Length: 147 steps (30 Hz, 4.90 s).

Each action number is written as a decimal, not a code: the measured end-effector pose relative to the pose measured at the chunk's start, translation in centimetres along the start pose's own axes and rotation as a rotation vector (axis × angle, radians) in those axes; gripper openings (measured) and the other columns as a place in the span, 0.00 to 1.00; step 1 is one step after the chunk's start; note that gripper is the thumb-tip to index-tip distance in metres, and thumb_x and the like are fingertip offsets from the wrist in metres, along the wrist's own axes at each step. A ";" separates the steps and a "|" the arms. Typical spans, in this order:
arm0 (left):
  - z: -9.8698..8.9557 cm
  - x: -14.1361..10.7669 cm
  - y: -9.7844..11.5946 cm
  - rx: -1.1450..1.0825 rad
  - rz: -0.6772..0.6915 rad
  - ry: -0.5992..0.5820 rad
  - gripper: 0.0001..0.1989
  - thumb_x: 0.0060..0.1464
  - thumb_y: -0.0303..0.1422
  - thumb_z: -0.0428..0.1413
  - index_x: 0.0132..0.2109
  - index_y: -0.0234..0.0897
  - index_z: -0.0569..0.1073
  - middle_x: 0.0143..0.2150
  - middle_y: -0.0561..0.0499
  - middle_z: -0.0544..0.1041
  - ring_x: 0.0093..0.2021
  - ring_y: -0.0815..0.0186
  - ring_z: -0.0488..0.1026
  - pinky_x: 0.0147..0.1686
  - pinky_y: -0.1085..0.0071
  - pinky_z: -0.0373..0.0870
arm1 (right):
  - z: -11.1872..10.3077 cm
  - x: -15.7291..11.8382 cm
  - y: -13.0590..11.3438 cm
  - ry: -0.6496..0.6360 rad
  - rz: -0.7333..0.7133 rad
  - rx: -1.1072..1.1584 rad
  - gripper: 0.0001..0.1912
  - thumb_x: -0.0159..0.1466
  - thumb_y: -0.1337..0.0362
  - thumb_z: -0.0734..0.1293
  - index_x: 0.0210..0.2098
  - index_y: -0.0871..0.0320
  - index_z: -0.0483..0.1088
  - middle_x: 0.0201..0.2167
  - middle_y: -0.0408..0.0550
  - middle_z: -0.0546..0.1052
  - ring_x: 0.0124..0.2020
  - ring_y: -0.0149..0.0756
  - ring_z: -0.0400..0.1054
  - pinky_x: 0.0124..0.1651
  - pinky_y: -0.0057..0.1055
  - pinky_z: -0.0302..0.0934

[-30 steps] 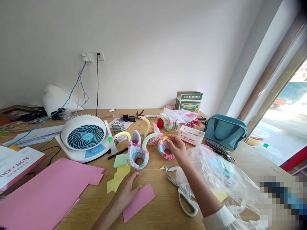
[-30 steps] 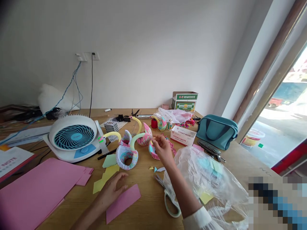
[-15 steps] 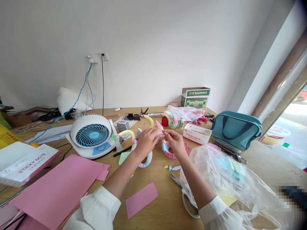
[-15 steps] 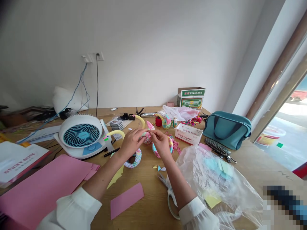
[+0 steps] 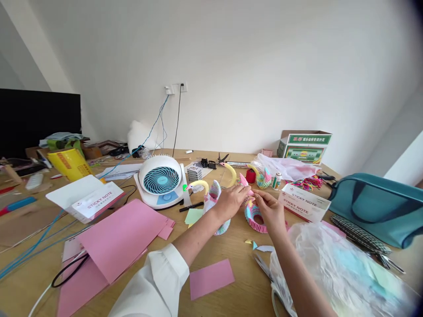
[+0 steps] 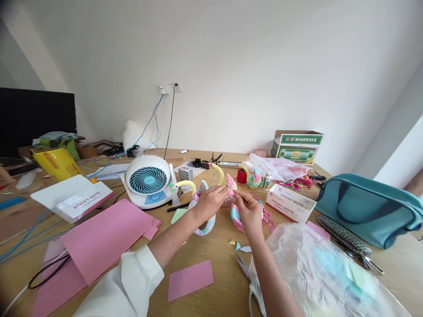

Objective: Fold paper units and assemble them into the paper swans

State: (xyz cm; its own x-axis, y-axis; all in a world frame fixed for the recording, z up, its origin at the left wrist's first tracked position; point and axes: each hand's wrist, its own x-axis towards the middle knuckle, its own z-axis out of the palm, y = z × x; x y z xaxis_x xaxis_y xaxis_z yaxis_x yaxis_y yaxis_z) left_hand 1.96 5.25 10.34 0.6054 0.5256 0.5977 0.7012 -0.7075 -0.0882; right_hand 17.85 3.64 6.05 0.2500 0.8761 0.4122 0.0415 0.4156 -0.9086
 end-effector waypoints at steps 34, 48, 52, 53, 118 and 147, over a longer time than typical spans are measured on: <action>-1.4 1.1 -0.4 -0.624 -0.248 0.024 0.09 0.63 0.35 0.52 0.38 0.37 0.74 0.36 0.51 0.78 0.38 0.65 0.74 0.41 0.70 0.67 | 2.6 -0.9 -1.1 0.081 -0.021 0.419 0.10 0.55 0.57 0.73 0.33 0.56 0.75 0.28 0.44 0.78 0.29 0.34 0.68 0.32 0.30 0.62; -1.2 2.3 -0.6 -0.811 -0.372 -0.025 0.10 0.56 0.37 0.53 0.29 0.37 0.70 0.28 0.54 0.71 0.31 0.68 0.67 0.33 0.73 0.64 | 2.8 -1.1 -1.4 0.036 0.003 0.371 0.14 0.56 0.51 0.72 0.32 0.55 0.73 0.27 0.44 0.76 0.28 0.34 0.67 0.32 0.30 0.64; -0.9 2.2 -0.7 -0.840 -0.366 -0.009 0.10 0.57 0.38 0.54 0.31 0.37 0.72 0.30 0.54 0.73 0.32 0.68 0.69 0.35 0.73 0.65 | 2.8 -1.0 -1.3 0.044 0.035 0.390 0.16 0.54 0.50 0.73 0.32 0.56 0.73 0.26 0.43 0.75 0.26 0.33 0.66 0.31 0.30 0.63; -1.0 2.2 -0.7 -0.845 -0.372 -0.005 0.10 0.57 0.38 0.54 0.31 0.37 0.72 0.30 0.54 0.73 0.32 0.68 0.69 0.35 0.73 0.66 | 2.8 -1.0 -1.2 0.041 0.041 0.401 0.16 0.54 0.51 0.73 0.32 0.56 0.73 0.26 0.43 0.75 0.26 0.33 0.66 0.31 0.30 0.63; 2.9 -19.6 0.7 -0.521 -0.367 0.253 0.07 0.65 0.29 0.49 0.43 0.39 0.72 0.39 0.49 0.77 0.42 0.63 0.72 0.44 0.67 0.68 | -2.5 -18.9 3.2 -0.388 -0.043 -0.454 0.10 0.69 0.68 0.59 0.41 0.56 0.72 0.33 0.48 0.75 0.34 0.37 0.69 0.38 0.32 0.61; 4.4 -19.7 1.7 -0.712 -0.455 -0.298 0.10 0.60 0.27 0.48 0.36 0.39 0.73 0.36 0.51 0.78 0.39 0.65 0.74 0.41 0.71 0.65 | -2.1 -19.0 3.3 -0.489 -0.001 -0.510 0.10 0.68 0.71 0.59 0.37 0.56 0.72 0.33 0.46 0.76 0.34 0.35 0.70 0.37 0.29 0.60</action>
State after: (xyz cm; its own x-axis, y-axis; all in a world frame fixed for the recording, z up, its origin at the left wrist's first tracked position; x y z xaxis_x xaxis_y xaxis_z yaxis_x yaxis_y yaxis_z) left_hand -7.07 -4.24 -5.09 0.4683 0.8574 0.2135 0.5577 -0.4742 0.6812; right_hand 15.24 -12.09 -4.95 -0.2083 0.9348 0.2875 0.5196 0.3548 -0.7773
